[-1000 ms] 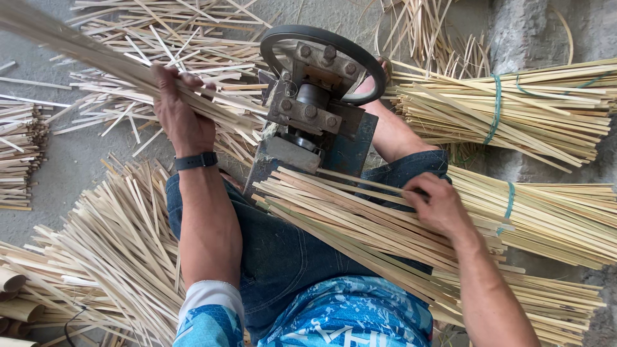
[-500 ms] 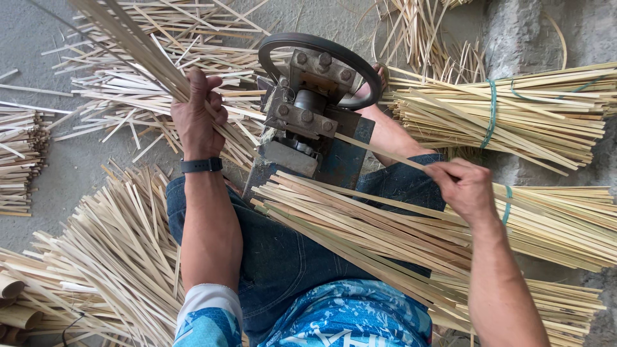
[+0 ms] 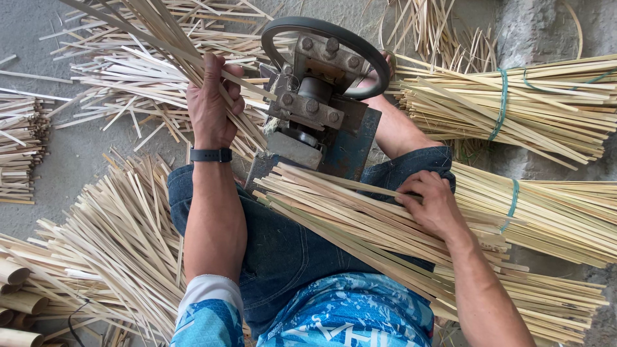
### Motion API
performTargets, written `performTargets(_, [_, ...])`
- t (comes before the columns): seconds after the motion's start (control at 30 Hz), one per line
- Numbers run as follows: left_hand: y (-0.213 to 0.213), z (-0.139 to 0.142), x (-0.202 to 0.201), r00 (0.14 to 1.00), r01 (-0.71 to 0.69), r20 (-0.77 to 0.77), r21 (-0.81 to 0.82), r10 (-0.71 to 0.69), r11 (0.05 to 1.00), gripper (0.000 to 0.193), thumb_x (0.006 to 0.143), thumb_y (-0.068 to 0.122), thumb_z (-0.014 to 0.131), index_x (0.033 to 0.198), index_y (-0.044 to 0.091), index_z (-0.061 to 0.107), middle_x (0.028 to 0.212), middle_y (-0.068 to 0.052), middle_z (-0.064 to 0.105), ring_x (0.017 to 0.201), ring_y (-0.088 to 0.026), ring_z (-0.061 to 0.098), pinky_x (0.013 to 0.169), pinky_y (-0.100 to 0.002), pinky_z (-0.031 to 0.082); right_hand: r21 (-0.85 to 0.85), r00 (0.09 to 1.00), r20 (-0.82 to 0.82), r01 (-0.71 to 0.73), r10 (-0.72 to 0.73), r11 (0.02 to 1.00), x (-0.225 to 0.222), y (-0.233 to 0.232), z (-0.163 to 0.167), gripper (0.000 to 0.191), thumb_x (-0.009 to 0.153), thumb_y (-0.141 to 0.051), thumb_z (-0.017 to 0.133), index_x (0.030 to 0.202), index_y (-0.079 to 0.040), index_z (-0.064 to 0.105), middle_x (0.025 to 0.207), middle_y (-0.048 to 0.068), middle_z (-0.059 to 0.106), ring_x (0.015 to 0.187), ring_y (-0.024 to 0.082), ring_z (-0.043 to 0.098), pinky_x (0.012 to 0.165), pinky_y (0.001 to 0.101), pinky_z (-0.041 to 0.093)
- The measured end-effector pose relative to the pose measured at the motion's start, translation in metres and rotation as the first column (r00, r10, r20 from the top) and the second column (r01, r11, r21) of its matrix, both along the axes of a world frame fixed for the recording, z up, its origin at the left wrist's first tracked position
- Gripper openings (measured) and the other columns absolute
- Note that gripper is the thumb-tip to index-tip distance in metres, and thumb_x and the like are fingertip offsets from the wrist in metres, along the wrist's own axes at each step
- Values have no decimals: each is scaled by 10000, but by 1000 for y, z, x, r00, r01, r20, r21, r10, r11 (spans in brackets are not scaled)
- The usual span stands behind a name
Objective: The person sits on the floor and repeatedly feeds long bamboo strips into a manual splitting machine, guiding each strip through the blade and collecting the split pieces. The person occasionally gathers and repositions the split strips on the floor.
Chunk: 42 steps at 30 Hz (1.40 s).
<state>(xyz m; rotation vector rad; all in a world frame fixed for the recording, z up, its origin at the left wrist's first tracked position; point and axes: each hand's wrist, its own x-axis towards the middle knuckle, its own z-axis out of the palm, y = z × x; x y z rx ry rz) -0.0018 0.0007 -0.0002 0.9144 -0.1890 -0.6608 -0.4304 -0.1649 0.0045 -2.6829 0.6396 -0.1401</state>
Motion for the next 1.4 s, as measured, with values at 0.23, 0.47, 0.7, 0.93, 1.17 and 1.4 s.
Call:
performTargets(0.23, [9, -7, 12, 997, -71, -16, -83, 70, 994, 329, 1009, 383, 702, 1054, 63, 641, 874, -106, 727, 653, -135, 630, 497, -253, 524, 378, 964, -10, 249, -265, 892, -38, -38, 40, 169, 830, -189, 803, 987, -126, 798, 965, 41, 784, 870, 141, 735, 756, 291, 609])
performTargets(0.47, [14, -14, 20, 979, -198, -79, -141, 188, 970, 336, 1005, 389, 682, 1033, 61, 614, 808, -69, 651, 746, -157, 647, 575, -291, 559, 455, 961, -102, 276, -258, 847, -43, -35, 29, 197, 824, -176, 798, 1018, -142, 812, 977, 53, 812, 866, 147, 763, 767, 289, 625])
performTargets(0.7, [16, -13, 19, 973, -214, -109, -127, 201, 969, 426, 929, 452, 710, 1055, 70, 570, 766, -50, 632, 736, -176, 670, 639, -374, 655, 414, 938, -10, 320, -347, 852, -68, -52, 42, 82, 895, -183, 763, 948, -131, 798, 924, 54, 788, 821, 119, 740, 637, 249, 621])
performTargets(0.93, [11, -5, 15, 984, -176, -29, 14, 176, 984, 475, 907, 479, 775, 1061, 73, 584, 738, 3, 586, 617, -114, 582, 464, -247, 524, 158, 937, 28, 339, -347, 928, -32, -58, 42, 108, 977, -211, 752, 1014, -119, 795, 888, 57, 759, 721, 125, 683, 607, 262, 566])
performTargets(1.17, [4, 4, 2, 998, -57, 11, 95, 56, 994, 388, 913, 336, 809, 1082, 60, 597, 927, -103, 747, 660, -82, 599, 483, -224, 524, -356, 971, 233, 139, -56, 924, 16, -25, 28, 272, 873, -292, 796, 1023, -65, 796, 922, 96, 719, 839, 253, 625, 768, 420, 468])
performTargets(1.4, [2, 5, 2, 1000, -18, 1, 63, 18, 998, 304, 973, 332, 750, 939, 48, 648, 862, -96, 722, 644, -94, 588, 457, -228, 501, -237, 997, 35, 77, -71, 968, -5, -3, 12, 152, 792, -225, 766, 899, -117, 781, 1024, 67, 715, 970, 284, 636, 866, 432, 454])
